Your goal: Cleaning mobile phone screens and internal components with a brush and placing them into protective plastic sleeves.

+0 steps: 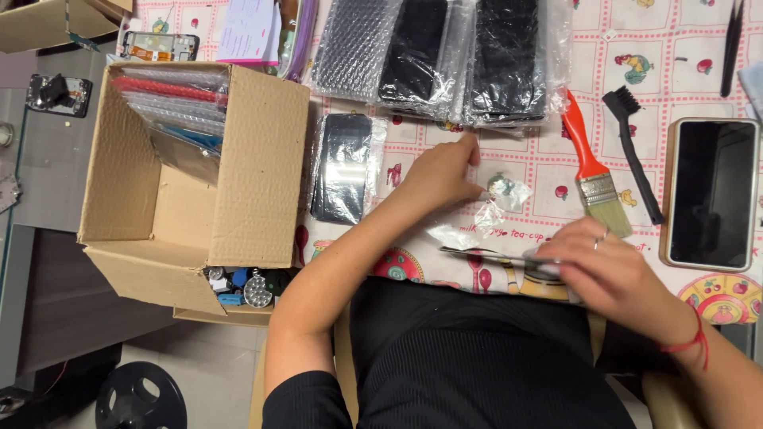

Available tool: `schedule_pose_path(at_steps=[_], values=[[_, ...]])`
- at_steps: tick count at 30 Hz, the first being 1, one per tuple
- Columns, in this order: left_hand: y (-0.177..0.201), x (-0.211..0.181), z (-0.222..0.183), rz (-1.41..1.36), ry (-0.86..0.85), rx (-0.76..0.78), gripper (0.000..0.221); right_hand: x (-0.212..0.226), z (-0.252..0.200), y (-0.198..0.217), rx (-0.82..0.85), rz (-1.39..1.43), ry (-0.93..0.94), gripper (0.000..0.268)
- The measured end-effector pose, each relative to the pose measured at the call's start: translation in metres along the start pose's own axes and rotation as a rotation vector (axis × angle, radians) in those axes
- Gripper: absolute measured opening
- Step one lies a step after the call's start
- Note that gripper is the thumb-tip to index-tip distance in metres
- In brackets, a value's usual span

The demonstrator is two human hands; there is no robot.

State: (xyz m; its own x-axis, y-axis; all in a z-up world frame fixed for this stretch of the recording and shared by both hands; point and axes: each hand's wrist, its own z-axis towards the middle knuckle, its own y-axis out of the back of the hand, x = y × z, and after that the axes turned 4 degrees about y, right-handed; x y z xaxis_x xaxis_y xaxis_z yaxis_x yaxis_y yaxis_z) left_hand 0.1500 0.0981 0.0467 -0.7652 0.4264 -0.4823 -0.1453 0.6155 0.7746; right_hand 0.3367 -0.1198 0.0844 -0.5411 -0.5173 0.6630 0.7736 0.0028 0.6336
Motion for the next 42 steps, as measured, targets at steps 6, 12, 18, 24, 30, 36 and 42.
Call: schedule_pose_path(at_steps=[6, 12, 18, 24, 30, 36, 42], values=[[0.003, 0.019, -0.02, -0.41, -0.114, -0.049, 0.013, -0.035, -0.017, -0.002, -0.315, 0.125, -0.509, 0.012], [0.022, 0.009, -0.108, -0.569, -0.427, -0.596, 0.01, -0.049, -0.019, 0.022, -0.525, 0.094, -0.588, 0.016], [0.021, -0.001, -0.189, -0.238, -0.71, -1.045, 0.013, -0.013, 0.051, 0.042, -0.573, 0.354, -0.762, 0.034], [0.01, 0.008, -0.217, -0.732, -0.547, -0.749, 0.007, -0.02, 0.077, 0.049, -0.467, 0.625, -0.718, 0.03], [0.011, 0.012, -0.207, -1.101, -0.437, -0.502, 0.008, -0.02, 0.102, 0.064, -0.362, 0.643, -0.628, 0.028], [-0.003, 0.005, -0.185, -1.21, -0.227, -0.347, 0.015, -0.04, 0.118, 0.076, -0.453, 0.695, -0.516, 0.023], [-0.01, -0.011, -0.175, -1.163, -0.115, -0.417, 0.021, -0.028, 0.127, 0.076, -0.465, 0.857, -0.378, 0.041]])
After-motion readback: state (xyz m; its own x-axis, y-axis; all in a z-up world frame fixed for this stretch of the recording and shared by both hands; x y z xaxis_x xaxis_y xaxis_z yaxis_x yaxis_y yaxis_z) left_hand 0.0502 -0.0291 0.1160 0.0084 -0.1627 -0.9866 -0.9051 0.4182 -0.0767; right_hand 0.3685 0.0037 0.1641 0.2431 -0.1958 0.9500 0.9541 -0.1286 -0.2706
